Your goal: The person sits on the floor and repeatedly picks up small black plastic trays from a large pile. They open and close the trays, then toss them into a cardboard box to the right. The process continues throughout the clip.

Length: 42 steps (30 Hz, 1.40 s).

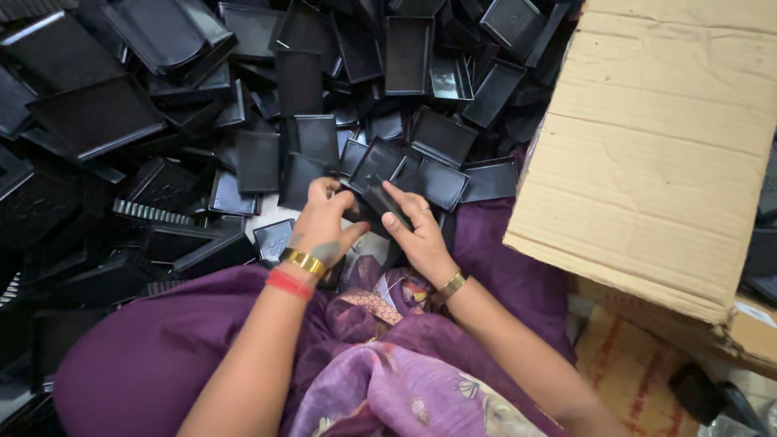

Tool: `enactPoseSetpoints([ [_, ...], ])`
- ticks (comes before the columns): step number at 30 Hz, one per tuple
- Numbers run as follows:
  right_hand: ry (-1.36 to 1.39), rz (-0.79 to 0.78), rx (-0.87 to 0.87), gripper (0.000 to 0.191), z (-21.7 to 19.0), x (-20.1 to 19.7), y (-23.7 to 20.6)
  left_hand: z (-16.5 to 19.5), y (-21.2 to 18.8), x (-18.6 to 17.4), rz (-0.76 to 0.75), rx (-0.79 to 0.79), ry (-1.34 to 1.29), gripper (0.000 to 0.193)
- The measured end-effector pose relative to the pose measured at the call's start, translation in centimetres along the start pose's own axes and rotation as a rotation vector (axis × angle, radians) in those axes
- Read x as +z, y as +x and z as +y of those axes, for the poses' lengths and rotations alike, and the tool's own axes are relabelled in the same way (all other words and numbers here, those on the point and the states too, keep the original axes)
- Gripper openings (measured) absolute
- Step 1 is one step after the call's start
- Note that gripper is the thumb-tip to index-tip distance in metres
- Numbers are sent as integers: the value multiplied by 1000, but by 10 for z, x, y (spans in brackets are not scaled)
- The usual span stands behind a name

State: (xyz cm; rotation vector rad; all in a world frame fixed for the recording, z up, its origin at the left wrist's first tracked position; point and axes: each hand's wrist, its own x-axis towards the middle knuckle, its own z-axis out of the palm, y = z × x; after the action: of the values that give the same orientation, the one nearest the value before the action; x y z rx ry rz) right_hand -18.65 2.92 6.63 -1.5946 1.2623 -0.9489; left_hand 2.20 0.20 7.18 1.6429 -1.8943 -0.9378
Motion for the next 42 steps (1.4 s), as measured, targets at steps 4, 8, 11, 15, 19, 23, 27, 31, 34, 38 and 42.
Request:
enactPoseSetpoints([
  [4, 347, -95, 18, 50, 3, 2, -2, 17, -8, -14, 51, 108, -379, 47],
  [8, 964, 19, 322, 51, 5, 9, 0, 23, -1, -17, 12, -98, -758, 89],
  [11, 838, 57, 216, 49, 2, 5, 0, 22, 4, -21, -63, -21, -932, 93],
  [15, 722, 26, 203, 49, -4, -7, -1, 21, 2, -23, -68, -17, -957, 94],
  [19, 512, -6, 141, 47, -10, -3, 1, 18, -1, -18, -108, -59, -959, 92],
  [23, 185, -52, 2, 53, -16, -1, -1, 9, 0, -9, -131, 12, -841, 78],
  [27, 241, -184, -71, 72, -20, -6, -2, -1, 2, 5, -114, -93, -1053, 62],
  [31, 20, 50, 295, 54, -29, -5, 6, -12, 13, 12, 31, -327, -1024, 45],
  [34, 153, 133, 503, 57, -53, -23, 9, -24, 21, 15, 138, -424, -879, 35],
  [38, 956, 487, -298, 42, -100, -94, -8, -35, 19, 30, 191, 66, 308, 28],
  [42, 932, 704, -393, 47, -98, -107, -3, -38, 14, 48, -118, 22, 552, 27],
])
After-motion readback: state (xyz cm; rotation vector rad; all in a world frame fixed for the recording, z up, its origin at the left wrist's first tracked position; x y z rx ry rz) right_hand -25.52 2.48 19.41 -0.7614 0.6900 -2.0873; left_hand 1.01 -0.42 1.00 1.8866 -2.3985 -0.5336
